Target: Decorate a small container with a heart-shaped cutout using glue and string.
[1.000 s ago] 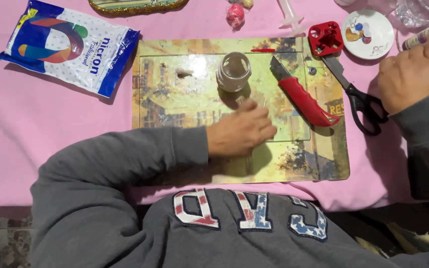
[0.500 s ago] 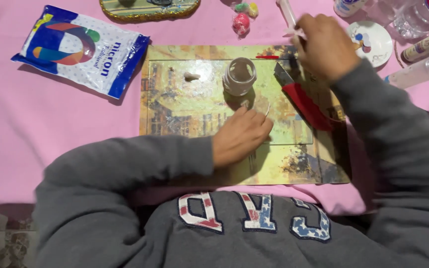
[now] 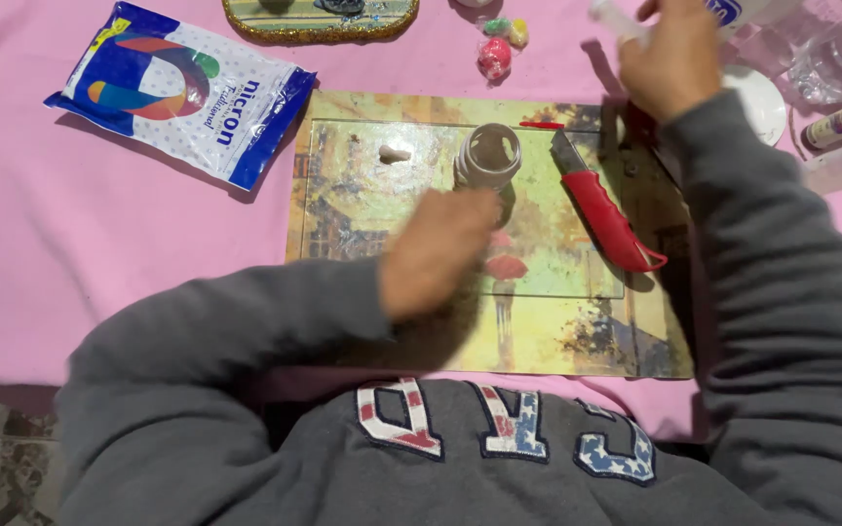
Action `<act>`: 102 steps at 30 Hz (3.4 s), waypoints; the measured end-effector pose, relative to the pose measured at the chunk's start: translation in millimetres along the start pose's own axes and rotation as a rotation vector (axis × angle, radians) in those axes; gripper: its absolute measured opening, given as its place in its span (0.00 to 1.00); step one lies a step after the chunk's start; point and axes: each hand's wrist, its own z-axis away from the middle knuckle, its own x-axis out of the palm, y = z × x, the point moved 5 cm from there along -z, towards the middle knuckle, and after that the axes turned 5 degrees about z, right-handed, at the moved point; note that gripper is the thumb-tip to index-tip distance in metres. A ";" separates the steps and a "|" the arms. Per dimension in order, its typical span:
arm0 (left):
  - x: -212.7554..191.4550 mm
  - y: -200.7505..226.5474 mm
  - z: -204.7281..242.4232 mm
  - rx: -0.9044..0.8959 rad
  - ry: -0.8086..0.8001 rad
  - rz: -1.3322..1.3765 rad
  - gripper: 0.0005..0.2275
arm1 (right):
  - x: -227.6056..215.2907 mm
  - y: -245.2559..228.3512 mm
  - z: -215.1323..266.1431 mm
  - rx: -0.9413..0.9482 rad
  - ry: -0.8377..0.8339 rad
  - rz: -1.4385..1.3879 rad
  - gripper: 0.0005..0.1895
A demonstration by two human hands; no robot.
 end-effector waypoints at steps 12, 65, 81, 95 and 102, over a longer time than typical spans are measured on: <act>-32.6 -126.7 -0.8 -0.070 -0.005 -0.298 0.11 | -116.8 -48.4 112.2 -0.320 0.175 -0.043 0.09; -29.8 -112.6 20.2 0.075 -0.032 -0.094 0.10 | -74.4 -101.5 217.3 -0.246 -0.297 -1.586 0.36; -31.6 -107.5 7.2 0.215 0.081 -0.170 0.06 | -44.7 -94.7 176.2 -0.154 -0.421 -1.615 0.44; -63.3 -18.2 29.1 0.152 0.284 -0.209 0.10 | -86.8 -122.2 222.7 -0.288 -0.138 -1.066 0.46; 15.9 82.0 29.7 -0.708 -0.324 1.481 0.28 | -73.7 -140.6 245.9 -0.552 0.119 -0.578 0.41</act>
